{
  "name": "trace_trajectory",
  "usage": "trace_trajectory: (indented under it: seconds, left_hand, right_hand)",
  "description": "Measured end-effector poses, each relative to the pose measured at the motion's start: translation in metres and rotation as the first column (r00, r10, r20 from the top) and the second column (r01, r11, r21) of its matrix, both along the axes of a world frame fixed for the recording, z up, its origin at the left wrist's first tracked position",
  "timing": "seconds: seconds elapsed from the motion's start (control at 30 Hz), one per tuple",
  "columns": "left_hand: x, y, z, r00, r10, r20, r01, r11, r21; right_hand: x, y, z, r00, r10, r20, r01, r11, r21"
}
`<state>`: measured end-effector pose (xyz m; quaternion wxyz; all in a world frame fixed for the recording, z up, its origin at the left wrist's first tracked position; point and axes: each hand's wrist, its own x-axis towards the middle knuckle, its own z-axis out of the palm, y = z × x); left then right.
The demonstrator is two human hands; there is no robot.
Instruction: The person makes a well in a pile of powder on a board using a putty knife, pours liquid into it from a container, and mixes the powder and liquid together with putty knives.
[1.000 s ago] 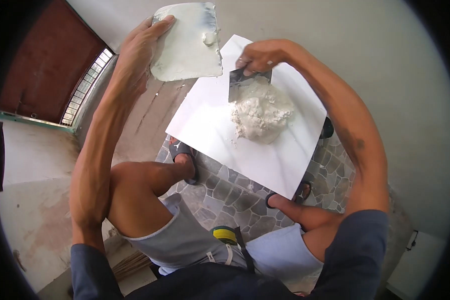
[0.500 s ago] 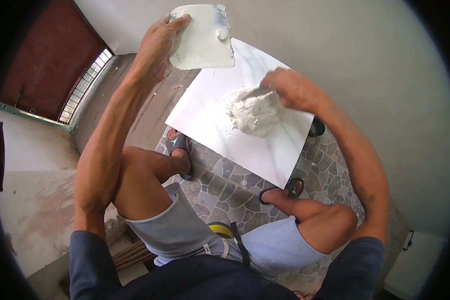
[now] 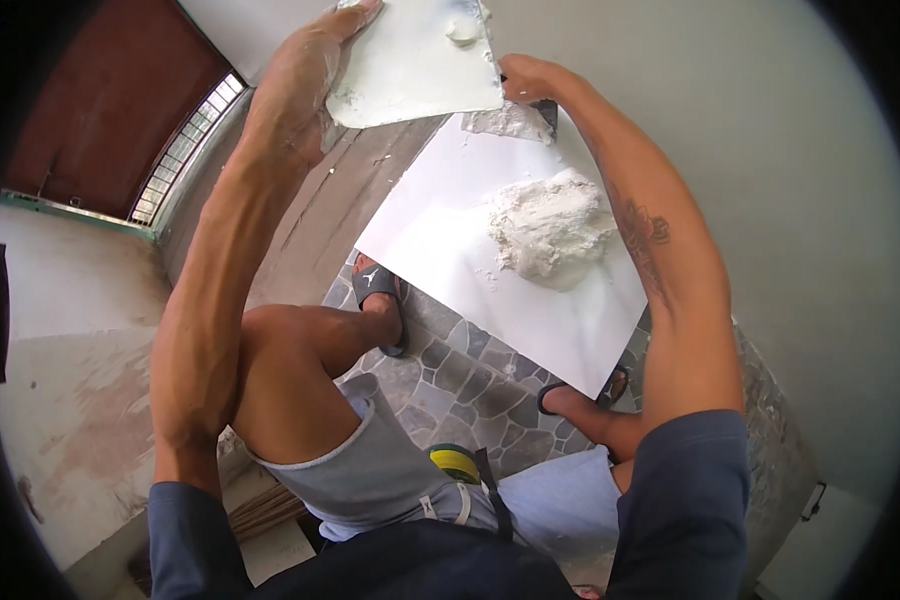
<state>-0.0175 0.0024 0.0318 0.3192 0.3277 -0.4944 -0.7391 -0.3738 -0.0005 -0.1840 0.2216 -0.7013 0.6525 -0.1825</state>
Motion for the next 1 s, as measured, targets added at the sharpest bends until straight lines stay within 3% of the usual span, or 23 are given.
trace_trajectory:
  seconds: [0.03, 0.13, 0.2, 0.27, 0.37, 0.53, 0.6, 0.7, 0.77, 0.9, 1.0]
  left_hand:
    - [0.001, 0.000, 0.004, 1.000, -0.017, 0.001, 0.017, 1.000, 0.012]
    - [0.001, -0.004, 0.003, 0.997, -0.077, -0.005, 0.077, 0.997, 0.023]
    - [0.002, -0.012, -0.003, 0.993, -0.115, -0.015, 0.115, 0.993, -0.004]
    - [0.003, -0.010, -0.004, 0.994, -0.104, -0.045, 0.104, 0.995, -0.008]
    - [0.006, -0.001, 0.000, 0.996, -0.090, -0.026, 0.089, 0.995, -0.041]
    - [-0.012, -0.017, -0.034, 1.000, -0.006, 0.017, 0.009, 0.985, -0.172]
    - [-0.009, -0.015, -0.033, 0.990, -0.132, 0.039, 0.138, 0.957, -0.256]
    - [-0.007, 0.004, -0.024, 0.973, -0.204, -0.107, 0.186, 0.970, -0.159]
    - [-0.012, 0.007, -0.029, 0.974, -0.217, -0.069, 0.202, 0.962, -0.184]
    - [-0.021, 0.003, -0.043, 0.969, -0.242, -0.055, 0.225, 0.950, -0.216]
    - [-0.023, 0.010, -0.037, 0.972, -0.235, 0.006, 0.232, 0.954, -0.191]
  right_hand:
    - [0.013, -0.006, 0.003, 0.959, 0.245, -0.140, -0.263, 0.956, -0.127]
    - [0.080, 0.014, 0.034, 0.845, 0.501, -0.187, -0.509, 0.861, 0.005]
    - [0.116, 0.013, 0.032, 0.818, 0.574, -0.033, -0.530, 0.775, 0.344]
    - [0.158, 0.041, 0.080, 0.831, 0.538, -0.143, -0.403, 0.759, 0.511]
    - [0.166, 0.066, 0.110, 0.838, 0.481, -0.260, -0.249, 0.759, 0.601]
    - [0.144, 0.152, 0.151, 0.870, 0.347, -0.350, -0.234, 0.916, 0.326]
    - [0.140, 0.194, 0.147, 0.807, 0.270, -0.526, -0.193, 0.961, 0.198]
    - [0.136, 0.244, 0.131, 0.847, 0.209, -0.488, -0.175, 0.978, 0.116]
    - [0.131, 0.259, 0.132, 0.844, 0.163, -0.511, -0.159, 0.986, 0.051]
    - [0.105, 0.251, 0.148, 0.911, -0.125, -0.393, 0.100, 0.991, -0.086]
    - [0.071, 0.218, 0.153, 0.836, -0.437, -0.331, 0.492, 0.865, 0.099]
